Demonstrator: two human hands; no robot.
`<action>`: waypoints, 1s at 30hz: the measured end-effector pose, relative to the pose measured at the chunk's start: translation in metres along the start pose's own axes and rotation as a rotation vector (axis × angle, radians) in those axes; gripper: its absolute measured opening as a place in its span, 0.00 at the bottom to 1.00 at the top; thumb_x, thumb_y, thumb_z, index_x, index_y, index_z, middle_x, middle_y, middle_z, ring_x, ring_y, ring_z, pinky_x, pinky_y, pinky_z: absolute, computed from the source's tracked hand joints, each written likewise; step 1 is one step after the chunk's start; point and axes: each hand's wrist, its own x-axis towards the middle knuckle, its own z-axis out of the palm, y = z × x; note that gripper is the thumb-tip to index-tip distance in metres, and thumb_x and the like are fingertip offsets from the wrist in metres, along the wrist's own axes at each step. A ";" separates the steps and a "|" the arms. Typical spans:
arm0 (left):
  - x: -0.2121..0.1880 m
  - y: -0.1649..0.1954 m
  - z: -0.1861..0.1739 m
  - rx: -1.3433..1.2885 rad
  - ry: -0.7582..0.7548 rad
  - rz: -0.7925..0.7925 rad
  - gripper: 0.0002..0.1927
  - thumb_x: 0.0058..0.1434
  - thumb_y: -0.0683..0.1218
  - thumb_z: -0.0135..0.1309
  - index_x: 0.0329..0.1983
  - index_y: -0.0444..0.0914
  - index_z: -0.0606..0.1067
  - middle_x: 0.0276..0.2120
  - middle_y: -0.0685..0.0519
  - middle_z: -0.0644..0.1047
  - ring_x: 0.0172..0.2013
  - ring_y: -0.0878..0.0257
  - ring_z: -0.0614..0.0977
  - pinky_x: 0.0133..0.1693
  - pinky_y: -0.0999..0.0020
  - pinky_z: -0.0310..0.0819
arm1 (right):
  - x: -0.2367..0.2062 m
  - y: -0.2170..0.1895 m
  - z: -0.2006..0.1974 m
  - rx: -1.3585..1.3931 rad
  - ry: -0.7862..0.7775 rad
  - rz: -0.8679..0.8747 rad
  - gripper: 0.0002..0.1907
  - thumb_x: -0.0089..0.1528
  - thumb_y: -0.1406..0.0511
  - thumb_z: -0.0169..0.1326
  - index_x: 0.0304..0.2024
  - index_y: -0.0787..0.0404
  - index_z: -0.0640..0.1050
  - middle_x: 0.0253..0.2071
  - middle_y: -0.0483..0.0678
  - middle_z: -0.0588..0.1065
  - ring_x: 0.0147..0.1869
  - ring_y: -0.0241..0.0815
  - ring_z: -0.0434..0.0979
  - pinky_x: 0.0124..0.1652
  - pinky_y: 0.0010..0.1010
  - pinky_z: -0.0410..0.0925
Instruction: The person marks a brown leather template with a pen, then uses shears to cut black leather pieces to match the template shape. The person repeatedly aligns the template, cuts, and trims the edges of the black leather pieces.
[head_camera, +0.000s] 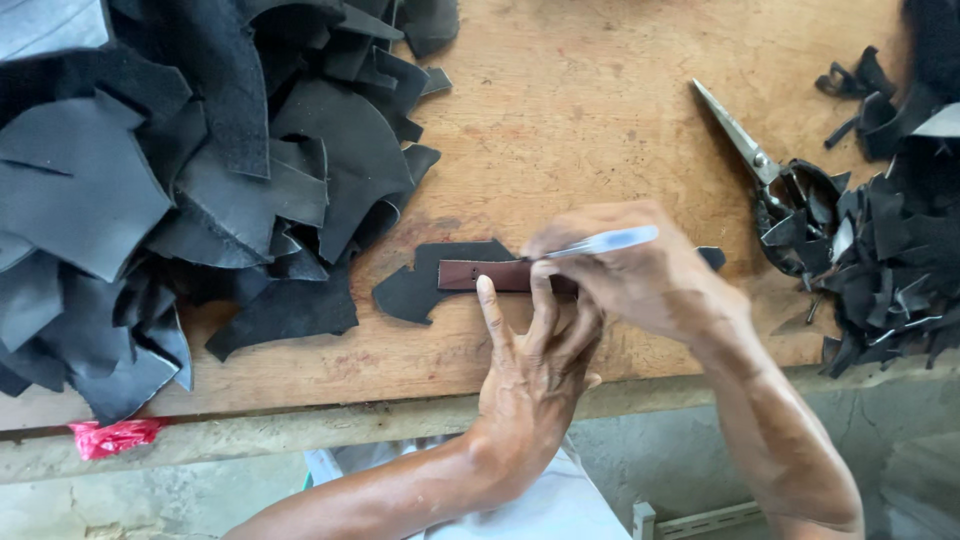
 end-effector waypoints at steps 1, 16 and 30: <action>-0.001 0.000 0.000 -0.011 0.012 -0.003 0.39 0.63 0.64 0.45 0.74 0.44 0.56 0.70 0.47 0.50 0.69 0.34 0.47 0.58 0.13 0.43 | -0.002 0.002 -0.002 -0.016 0.017 -0.021 0.07 0.61 0.70 0.61 0.43 0.60 0.82 0.38 0.49 0.83 0.39 0.41 0.86 0.35 0.28 0.76; 0.004 0.002 -0.012 0.041 0.004 0.027 0.41 0.59 0.59 0.50 0.75 0.47 0.54 0.70 0.43 0.49 0.66 0.31 0.50 0.55 0.13 0.48 | -0.022 0.019 -0.015 0.071 0.096 0.003 0.09 0.58 0.74 0.61 0.42 0.64 0.82 0.42 0.49 0.83 0.42 0.41 0.86 0.38 0.26 0.78; 0.008 0.005 -0.019 0.039 0.026 0.034 0.41 0.54 0.55 0.53 0.74 0.48 0.60 0.70 0.44 0.50 0.66 0.30 0.51 0.56 0.12 0.46 | -0.028 0.032 -0.017 0.057 0.122 -0.047 0.10 0.59 0.72 0.61 0.44 0.62 0.82 0.40 0.49 0.83 0.43 0.41 0.87 0.37 0.27 0.79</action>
